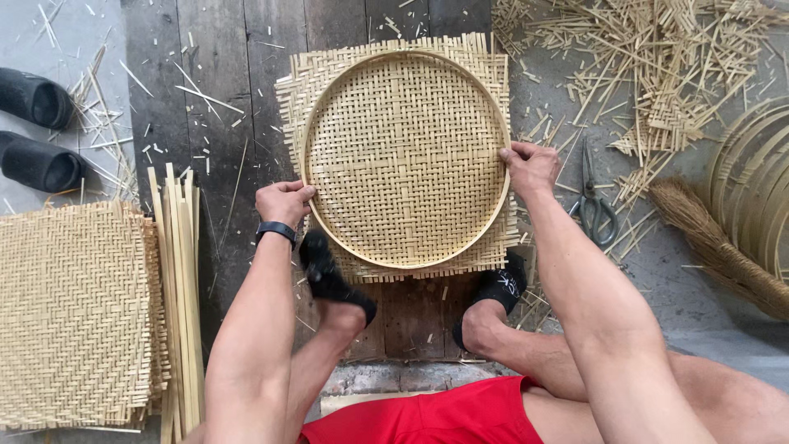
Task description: The person assembles a round woven basket by placing a pre-woven square mat over a circular frame, pressing it into shape, and trimming the excess mat edges with shears. The process is repeated for multiple baskets.
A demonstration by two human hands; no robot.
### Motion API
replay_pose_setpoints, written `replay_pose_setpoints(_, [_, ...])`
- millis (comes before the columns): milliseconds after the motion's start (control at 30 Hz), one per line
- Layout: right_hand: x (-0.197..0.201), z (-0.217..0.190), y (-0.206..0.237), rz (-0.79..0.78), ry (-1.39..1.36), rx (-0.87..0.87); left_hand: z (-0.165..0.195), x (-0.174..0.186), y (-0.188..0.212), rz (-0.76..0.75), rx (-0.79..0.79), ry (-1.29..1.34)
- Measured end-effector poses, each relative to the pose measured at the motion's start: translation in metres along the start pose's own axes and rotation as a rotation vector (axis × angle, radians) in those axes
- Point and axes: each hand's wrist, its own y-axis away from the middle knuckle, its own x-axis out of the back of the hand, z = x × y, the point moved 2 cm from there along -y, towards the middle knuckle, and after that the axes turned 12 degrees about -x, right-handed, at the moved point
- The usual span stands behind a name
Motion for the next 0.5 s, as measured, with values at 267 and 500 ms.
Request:
replay_pose_setpoints(267, [-0.006,-0.006,-0.008,-0.05,-0.045,0.063,-0.005,0.005,-0.016,-0.11,0.077,0.217])
replay_pose_setpoints(500, [-0.008,-0.007,0.002,-0.048,-0.044,0.058,-0.021,0.002,-0.013,-0.117,0.017,0.313])
